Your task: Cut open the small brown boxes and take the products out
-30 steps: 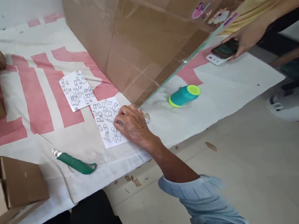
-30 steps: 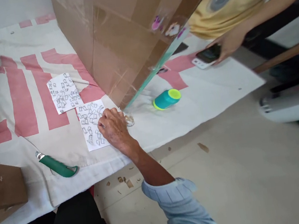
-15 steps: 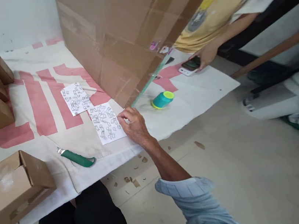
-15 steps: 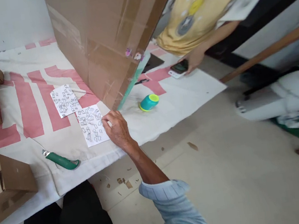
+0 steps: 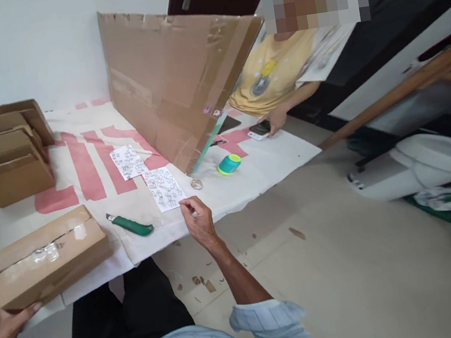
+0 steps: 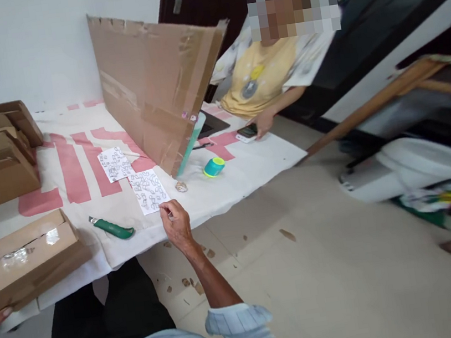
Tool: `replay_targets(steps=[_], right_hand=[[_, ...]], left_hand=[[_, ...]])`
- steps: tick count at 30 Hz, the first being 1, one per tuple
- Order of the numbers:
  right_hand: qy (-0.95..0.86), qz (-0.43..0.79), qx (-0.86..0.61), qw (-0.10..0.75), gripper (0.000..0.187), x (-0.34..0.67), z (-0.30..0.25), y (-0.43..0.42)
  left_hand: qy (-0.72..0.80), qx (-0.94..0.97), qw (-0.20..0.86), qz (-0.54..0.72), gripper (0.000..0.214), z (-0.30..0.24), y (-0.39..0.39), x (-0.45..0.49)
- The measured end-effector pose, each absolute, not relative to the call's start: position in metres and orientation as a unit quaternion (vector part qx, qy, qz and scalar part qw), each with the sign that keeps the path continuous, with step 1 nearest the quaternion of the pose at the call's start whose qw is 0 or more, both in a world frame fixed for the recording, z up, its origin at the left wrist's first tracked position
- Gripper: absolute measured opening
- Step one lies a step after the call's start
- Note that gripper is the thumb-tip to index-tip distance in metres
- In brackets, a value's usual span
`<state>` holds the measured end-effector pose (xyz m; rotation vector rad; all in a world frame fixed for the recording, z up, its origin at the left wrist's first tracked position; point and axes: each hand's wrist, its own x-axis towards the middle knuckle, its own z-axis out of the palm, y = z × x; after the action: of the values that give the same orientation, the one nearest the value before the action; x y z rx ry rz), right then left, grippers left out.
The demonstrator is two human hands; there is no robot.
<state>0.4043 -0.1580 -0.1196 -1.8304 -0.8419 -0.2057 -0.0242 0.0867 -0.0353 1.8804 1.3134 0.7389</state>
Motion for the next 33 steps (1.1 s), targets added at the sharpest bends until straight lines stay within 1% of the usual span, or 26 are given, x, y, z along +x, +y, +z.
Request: replay_targets(steps=[2,5,9,14,20,22,26,30,33], right_hand=[[-0.358,-0.08,-0.753,0.546,0.02,0.386,-0.113,-0.154],[-0.377,-0.043,-0.734,0.563,0.02,0.356,-0.106,-0.147],[-0.409,0.023,-0.706,0.578,0.021,0.317,-0.098,-0.132],[-0.424,0.084,-0.675,0.599,0.025,0.281,-0.083,-0.11],[-0.439,0.148,-0.642,0.611,0.036,0.258,-0.076,-0.098],[-0.432,0.163,-0.639,0.615,0.043,0.255,-0.078,-0.099],[-0.396,0.186,-0.648,0.623,0.052,0.255,-0.087,-0.102],[-0.36,0.216,-0.649,0.635,0.056,0.261,-0.096,-0.103],[-0.338,0.22,-0.647,0.647,0.056,0.266,-0.103,-0.103]], left_hand=[[0.506,0.708,0.406,0.279,0.118,-0.042,0.089,-0.03],[0.492,0.697,0.449,0.266,0.118,-0.042,0.088,-0.036],[0.461,0.703,0.47,0.269,0.117,-0.036,0.082,-0.037],[0.422,0.702,0.5,0.283,0.123,-0.033,0.073,-0.033],[0.369,0.694,0.522,0.332,0.127,-0.05,0.069,-0.034],[0.344,0.714,0.503,0.345,0.124,-0.054,0.066,-0.035],[0.331,0.762,0.424,0.361,0.118,-0.049,0.054,-0.034],[0.307,0.794,0.345,0.395,0.108,-0.038,0.04,-0.026],[0.279,0.804,0.305,0.428,0.099,-0.035,0.032,-0.017]])
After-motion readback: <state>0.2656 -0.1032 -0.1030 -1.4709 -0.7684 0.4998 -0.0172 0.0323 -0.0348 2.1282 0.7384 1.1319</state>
